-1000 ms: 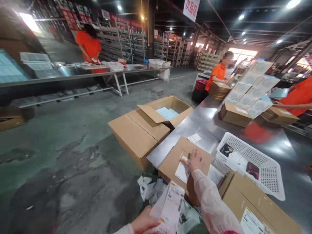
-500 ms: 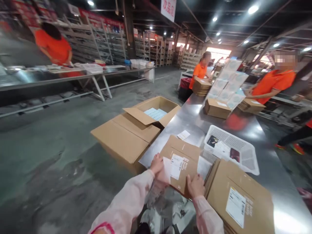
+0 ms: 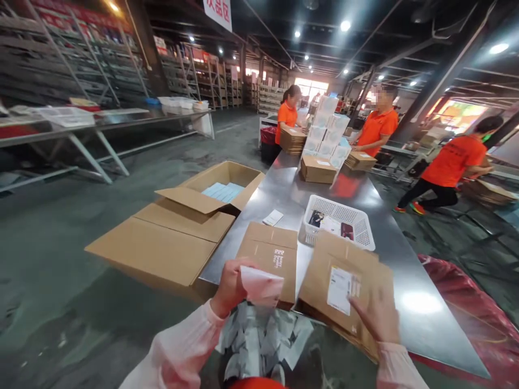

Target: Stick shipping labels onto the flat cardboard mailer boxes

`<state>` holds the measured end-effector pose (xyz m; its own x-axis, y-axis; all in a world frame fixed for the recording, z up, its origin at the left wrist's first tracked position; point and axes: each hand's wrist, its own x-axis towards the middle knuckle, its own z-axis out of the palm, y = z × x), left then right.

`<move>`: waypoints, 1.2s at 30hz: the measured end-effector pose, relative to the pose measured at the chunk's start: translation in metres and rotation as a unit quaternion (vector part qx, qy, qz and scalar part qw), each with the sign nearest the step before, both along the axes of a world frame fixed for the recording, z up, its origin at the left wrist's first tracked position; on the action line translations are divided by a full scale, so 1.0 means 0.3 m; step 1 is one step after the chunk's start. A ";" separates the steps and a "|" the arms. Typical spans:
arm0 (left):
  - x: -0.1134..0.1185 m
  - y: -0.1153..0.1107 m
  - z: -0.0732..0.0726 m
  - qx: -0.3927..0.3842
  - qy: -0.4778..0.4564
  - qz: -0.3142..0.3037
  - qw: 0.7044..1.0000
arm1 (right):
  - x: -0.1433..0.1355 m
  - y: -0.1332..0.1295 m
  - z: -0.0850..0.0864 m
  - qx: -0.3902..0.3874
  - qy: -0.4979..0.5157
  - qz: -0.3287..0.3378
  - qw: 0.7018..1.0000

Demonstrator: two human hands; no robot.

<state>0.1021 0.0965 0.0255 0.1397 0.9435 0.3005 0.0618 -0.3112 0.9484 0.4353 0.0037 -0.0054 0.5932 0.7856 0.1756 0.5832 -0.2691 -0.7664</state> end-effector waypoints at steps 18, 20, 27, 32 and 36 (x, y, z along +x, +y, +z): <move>-0.078 -0.158 -0.104 -0.172 -0.046 -0.058 0.982 | -0.652 0.129 -0.035 0.011 0.350 0.293 0.890; -0.038 -0.154 -0.147 -0.205 -0.106 -0.029 0.973 | -0.640 0.147 -0.027 0.062 0.270 0.284 0.918; 0.032 -0.143 -0.232 -0.229 -0.234 0.058 0.943 | -0.562 0.185 0.041 -0.016 -0.011 0.430 0.902; 0.076 -0.142 -0.313 -0.196 -0.207 0.102 0.953 | -0.569 0.171 0.044 -0.073 -0.042 0.398 0.913; 0.067 -0.114 -0.360 -0.219 -0.227 0.047 0.948 | -0.572 0.205 0.011 -0.033 -0.010 0.397 0.917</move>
